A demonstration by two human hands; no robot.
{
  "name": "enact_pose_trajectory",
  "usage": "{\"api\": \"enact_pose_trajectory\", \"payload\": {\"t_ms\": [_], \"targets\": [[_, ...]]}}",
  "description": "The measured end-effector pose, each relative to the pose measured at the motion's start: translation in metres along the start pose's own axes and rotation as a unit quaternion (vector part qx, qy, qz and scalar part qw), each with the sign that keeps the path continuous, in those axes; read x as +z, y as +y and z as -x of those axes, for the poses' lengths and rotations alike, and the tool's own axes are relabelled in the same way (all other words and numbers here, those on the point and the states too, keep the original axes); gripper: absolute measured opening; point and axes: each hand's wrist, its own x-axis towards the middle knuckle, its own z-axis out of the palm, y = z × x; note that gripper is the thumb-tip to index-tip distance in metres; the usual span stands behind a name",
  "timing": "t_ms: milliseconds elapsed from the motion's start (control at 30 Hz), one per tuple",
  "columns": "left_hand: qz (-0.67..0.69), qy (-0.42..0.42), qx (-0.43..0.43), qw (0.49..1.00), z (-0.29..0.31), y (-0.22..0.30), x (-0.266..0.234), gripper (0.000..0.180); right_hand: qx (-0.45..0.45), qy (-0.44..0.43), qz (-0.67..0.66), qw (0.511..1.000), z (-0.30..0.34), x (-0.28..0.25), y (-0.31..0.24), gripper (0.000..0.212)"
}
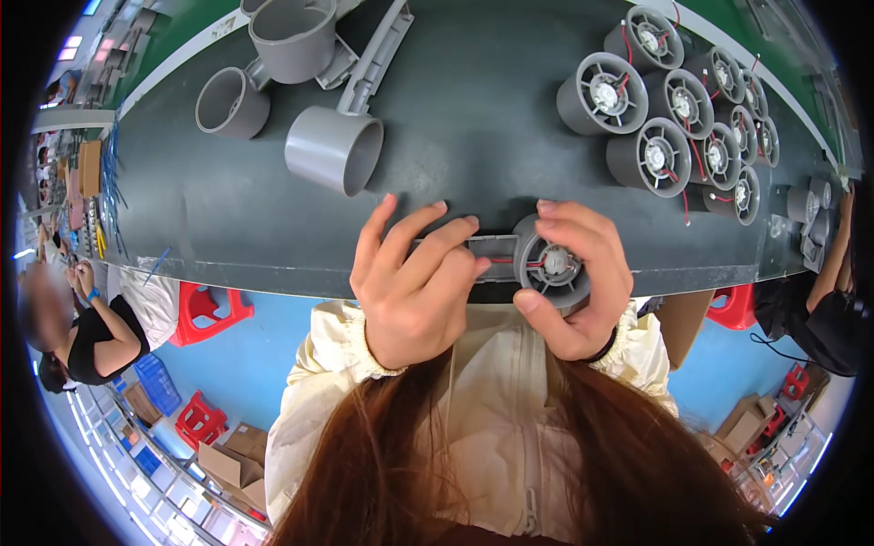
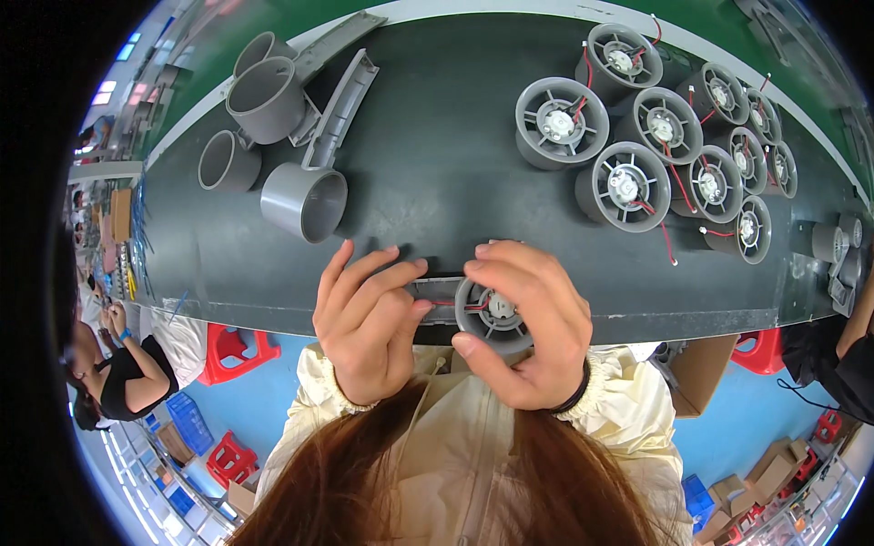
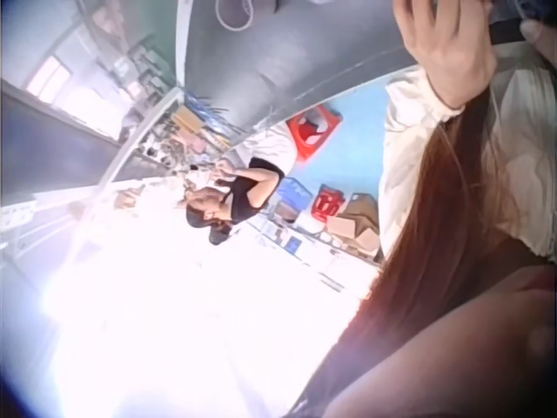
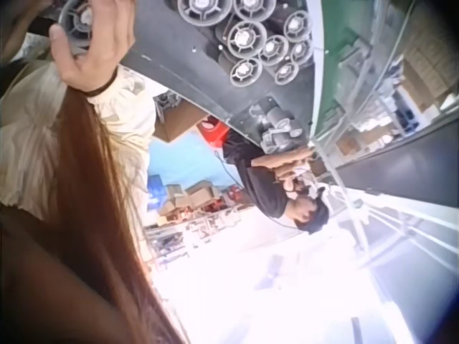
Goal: Assembling handheld fan motor units into plastic housings and routing the internal wiring.
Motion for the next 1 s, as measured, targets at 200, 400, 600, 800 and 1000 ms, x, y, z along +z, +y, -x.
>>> {"api": "enact_pose_trajectory", "payload": {"t_ms": [200, 400, 600, 800, 1000], "targets": [[-0.026, -0.003, 0.011, 1.000, 0.001, -0.002, -0.002, 0.018, 0.060, 0.018, -0.078, 0.995, 0.008, 0.006, 0.003, 0.058], [-0.033, -0.015, 0.031, 0.999, 0.004, -0.014, -0.011, 0.021, 0.050, 0.018, -0.074, 0.996, 0.004, 0.006, 0.003, 0.058], [0.010, -0.059, 0.109, 0.992, 0.006, -0.029, -0.017, 0.031, 0.043, 0.023, -0.035, 0.998, 0.006, 0.005, 0.002, 0.062], [0.055, -0.059, 0.120, 0.989, 0.002, -0.021, -0.031, 0.046, 0.072, 0.056, -0.093, 0.991, 0.022, 0.007, -0.002, 0.060], [-0.001, -0.057, 0.073, 0.996, -0.038, -0.027, -0.093, 0.046, 0.032, 0.084, -0.047, 0.995, 0.021, 0.001, 0.004, 0.052]]}}
